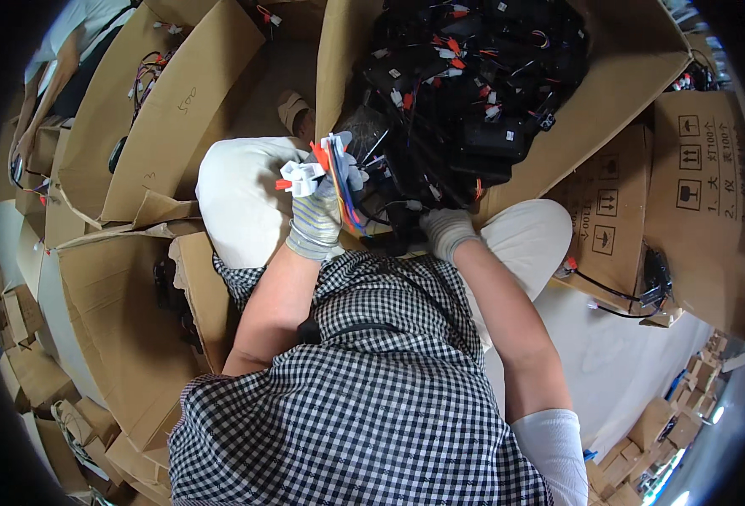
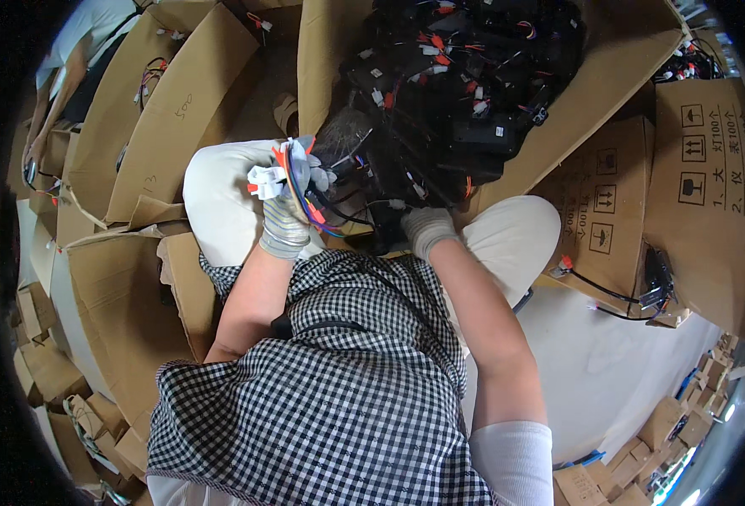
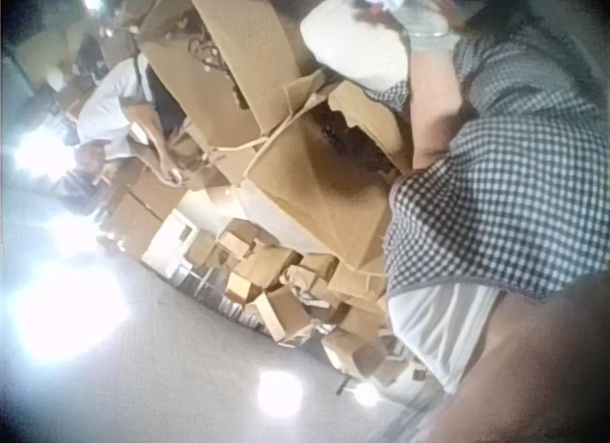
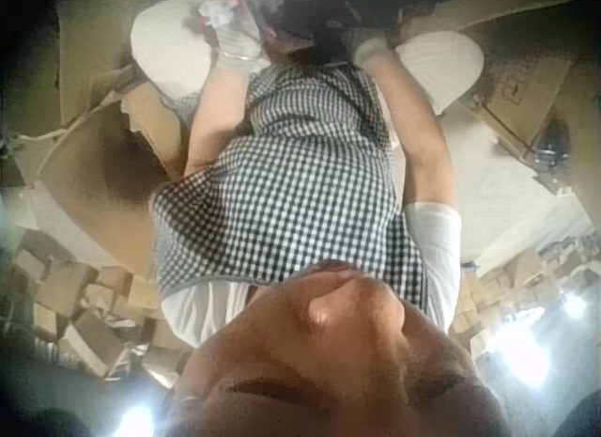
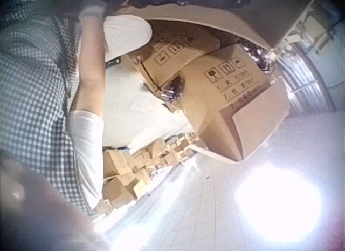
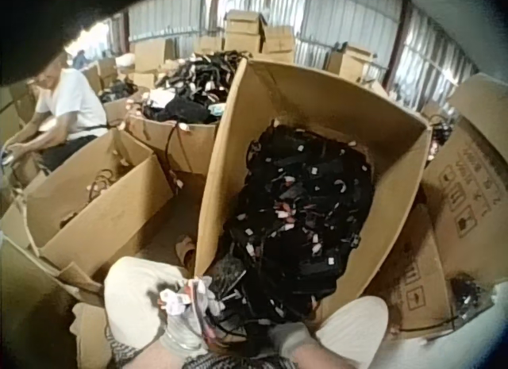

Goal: The person tests electronic display units by plugging their wire connectors into a test harness by hand, disconnecting them, and placing the units into a cardboard box.

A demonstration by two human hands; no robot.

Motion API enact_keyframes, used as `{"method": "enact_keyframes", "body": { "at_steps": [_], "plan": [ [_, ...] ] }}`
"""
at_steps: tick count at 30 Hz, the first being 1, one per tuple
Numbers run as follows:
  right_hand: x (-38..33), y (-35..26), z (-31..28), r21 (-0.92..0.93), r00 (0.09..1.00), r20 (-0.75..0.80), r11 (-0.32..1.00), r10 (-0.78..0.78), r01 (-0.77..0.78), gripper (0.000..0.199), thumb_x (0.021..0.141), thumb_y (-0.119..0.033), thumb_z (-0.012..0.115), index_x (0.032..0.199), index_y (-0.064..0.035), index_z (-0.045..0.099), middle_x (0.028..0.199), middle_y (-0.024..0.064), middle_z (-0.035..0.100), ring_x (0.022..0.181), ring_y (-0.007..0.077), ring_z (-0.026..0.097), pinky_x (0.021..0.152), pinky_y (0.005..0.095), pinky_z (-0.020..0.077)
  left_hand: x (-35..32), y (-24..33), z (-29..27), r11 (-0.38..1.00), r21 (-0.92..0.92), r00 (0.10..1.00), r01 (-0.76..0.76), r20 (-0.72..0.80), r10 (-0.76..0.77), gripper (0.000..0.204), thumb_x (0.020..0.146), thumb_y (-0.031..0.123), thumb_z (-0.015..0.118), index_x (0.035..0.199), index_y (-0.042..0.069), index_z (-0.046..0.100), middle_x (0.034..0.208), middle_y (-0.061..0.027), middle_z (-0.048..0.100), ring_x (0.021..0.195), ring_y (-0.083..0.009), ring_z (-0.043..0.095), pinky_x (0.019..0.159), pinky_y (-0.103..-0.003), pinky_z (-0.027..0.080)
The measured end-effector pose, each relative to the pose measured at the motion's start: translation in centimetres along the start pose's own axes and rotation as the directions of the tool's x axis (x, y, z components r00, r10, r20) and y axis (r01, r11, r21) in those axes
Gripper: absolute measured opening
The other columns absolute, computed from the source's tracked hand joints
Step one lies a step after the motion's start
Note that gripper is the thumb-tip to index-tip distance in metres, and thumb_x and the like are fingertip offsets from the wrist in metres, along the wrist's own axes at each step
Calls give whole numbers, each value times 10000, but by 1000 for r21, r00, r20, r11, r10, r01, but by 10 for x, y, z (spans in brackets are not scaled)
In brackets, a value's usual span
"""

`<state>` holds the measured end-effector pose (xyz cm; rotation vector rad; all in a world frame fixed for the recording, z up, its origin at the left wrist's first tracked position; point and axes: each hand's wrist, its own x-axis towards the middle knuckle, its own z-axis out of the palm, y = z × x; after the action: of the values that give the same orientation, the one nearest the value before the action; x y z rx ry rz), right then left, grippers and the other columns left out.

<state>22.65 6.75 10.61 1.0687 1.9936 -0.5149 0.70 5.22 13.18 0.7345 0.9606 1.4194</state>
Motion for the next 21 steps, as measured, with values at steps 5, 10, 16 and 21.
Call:
{"method": "enact_keyframes", "body": {
  "at_steps": [5, 10, 16, 21],
  "plan": [
    [-7, -20, 11, 73, 977, -194, 992, -86, 102, 275, 818, -229, 533, 1023, -65, 617, 1086, 146, 597, 1018, 272, 578, 853, 385, 461, 2, -22, -10, 872, 297, 921, -390, 131, 367, 380, 934, 166, 439, 1301, 83, 384, 913, -63, 508, 731, -149, 525, 664, -290, 482],
    [6, -12, 24, 302, 924, -382, 944, -5, 130, 344, 795, -259, 562, 1062, -42, 573, 1061, 163, 596, 1031, 313, 556, 865, 407, 444, 5, -16, -10, 975, 99, 979, -201, -22, 204, 472, 861, 309, 585, 1210, 16, 458, 799, -13, 548, 658, -98, 549, 634, -237, 482],
    [12, -81, 6, 376, 917, -396, 902, -50, 212, 634, 709, -327, 661, 1225, -47, 422, 1137, 206, 536, 1047, 364, 527, 877, 438, 422, -3, -20, -4, 984, -155, 993, -89, -95, 74, 541, 852, 293, 615, 1265, 21, 396, 802, -18, 545, 714, -142, 551, 710, -312, 490],
    [26, -80, 23, 217, 808, -574, 927, -133, 306, 594, 683, -430, 667, 1084, -8, 548, 1044, 250, 572, 950, 346, 588, 791, 424, 461, -8, 15, 21, 775, -629, 998, -61, -53, 36, 463, 856, 327, 602, 1210, 77, 439, 749, -9, 536, 672, -143, 532, 721, -355, 495]
  ]
}}
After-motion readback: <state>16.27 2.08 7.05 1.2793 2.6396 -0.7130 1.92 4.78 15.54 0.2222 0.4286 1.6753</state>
